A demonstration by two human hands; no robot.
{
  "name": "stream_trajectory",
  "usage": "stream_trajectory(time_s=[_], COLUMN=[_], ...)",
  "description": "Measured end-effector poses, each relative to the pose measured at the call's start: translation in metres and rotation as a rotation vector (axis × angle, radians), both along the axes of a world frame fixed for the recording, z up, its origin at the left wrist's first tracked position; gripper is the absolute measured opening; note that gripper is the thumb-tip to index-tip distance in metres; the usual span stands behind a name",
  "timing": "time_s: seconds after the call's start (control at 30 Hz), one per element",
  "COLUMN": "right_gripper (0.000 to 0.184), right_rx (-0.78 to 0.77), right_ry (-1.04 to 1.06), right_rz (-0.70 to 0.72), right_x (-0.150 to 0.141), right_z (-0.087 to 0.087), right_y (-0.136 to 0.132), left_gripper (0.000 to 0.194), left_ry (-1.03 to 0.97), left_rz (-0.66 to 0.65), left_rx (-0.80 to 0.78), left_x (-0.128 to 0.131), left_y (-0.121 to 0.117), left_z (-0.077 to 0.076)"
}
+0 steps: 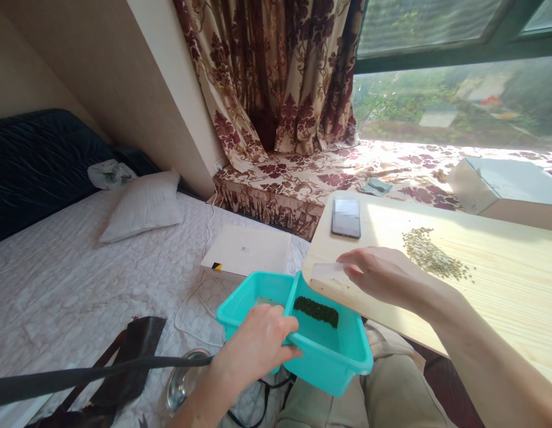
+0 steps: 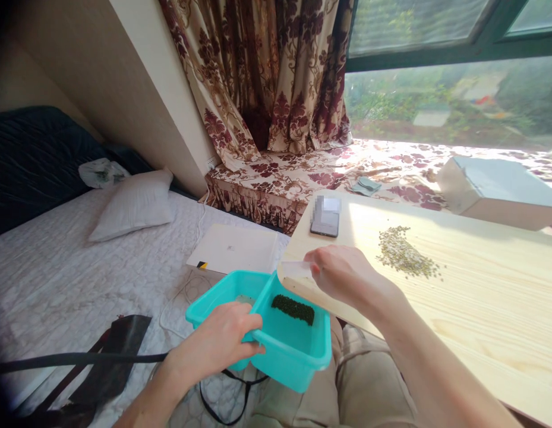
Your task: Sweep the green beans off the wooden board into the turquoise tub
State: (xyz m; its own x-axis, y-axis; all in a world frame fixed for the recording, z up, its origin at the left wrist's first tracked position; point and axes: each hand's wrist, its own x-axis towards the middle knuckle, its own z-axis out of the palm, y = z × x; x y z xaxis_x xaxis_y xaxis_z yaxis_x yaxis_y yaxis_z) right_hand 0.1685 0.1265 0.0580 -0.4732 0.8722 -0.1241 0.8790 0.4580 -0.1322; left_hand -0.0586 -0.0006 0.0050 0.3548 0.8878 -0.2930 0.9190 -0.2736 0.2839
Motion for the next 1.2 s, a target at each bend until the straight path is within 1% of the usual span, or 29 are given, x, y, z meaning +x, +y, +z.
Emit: stream_trajectory(time_s=[0.1,0.17,0.27,0.37,0.43,0.47,0.53,0.6,0.67,0.77,0.9,1.03,1.2], right_gripper=[0.033,0.035,0.035,0.03,0.026,0.025,0.022,0.022,0.023,0.025,0.027,0.026,0.029], right_rx=[-0.023,-0.001,0.033,0.034,0.033,0.038,0.04,0.008,-0.037,-0.052,-0.047,-0.019,-0.019], right_ry=[-0.046,-0.046,-0.034,-0.008,0.013,0.014,-0.004,-0.039,-0.065,-0.088,-0.106,-0.073,-0.106], right_rz=[0.002,-0.005,-0.008,0.024,0.029,0.005,-0.078,-0.155,-0.183,-0.189,-0.182,-0.178,-0.166], right_x=[0.004,0.004,0.005,0.011,0.019,0.023,0.031,0.034,0.033,0.028,0.026,0.029,0.027], right_z=[0.006,0.006,-0.003,-0.013,-0.016,-0.015,-0.011,-0.004,0.0,0.001,-0.004,-0.006,-0.007], right_y=[-0.007,-0.011,-0.021,-0.034,-0.041,-0.043,-0.043,-0.041,-0.038,-0.037,-0.038,-0.038,-0.037], left_gripper=[0.028,0.027,0.027,0.028,0.028,0.028,0.027,0.028,0.029,0.029,0.029,0.027,0.027], left_ry=[0.007,0.01,0.0,-0.013,-0.023,-0.028,-0.038,-0.038,-0.034,-0.039,-0.037,-0.04,-0.044], left_rz=[-0.003,-0.01,-0.016,-0.021,-0.031,-0.036,-0.042,-0.047,-0.058,-0.069,-0.065,-0.061,-0.061], left_rx=[-0.031,-0.039,-0.038,-0.04,-0.047,-0.05,-0.058,-0.067,-0.068,-0.051,-0.064,-0.075,-0.063], left_x=[0.002,0.004,0.007,0.011,0.014,0.015,0.018,0.021,0.023,0.026,0.026,0.025,0.025], left_y=[0.001,0.001,0.0,-0.003,-0.004,-0.004,-0.004,-0.004,-0.004,-0.005,-0.005,-0.004,-0.005], left_z=[0.001,0.002,0.002,0.0,0.0,0.0,0.0,-0.001,-0.002,-0.004,-0.005,-0.003,-0.001])
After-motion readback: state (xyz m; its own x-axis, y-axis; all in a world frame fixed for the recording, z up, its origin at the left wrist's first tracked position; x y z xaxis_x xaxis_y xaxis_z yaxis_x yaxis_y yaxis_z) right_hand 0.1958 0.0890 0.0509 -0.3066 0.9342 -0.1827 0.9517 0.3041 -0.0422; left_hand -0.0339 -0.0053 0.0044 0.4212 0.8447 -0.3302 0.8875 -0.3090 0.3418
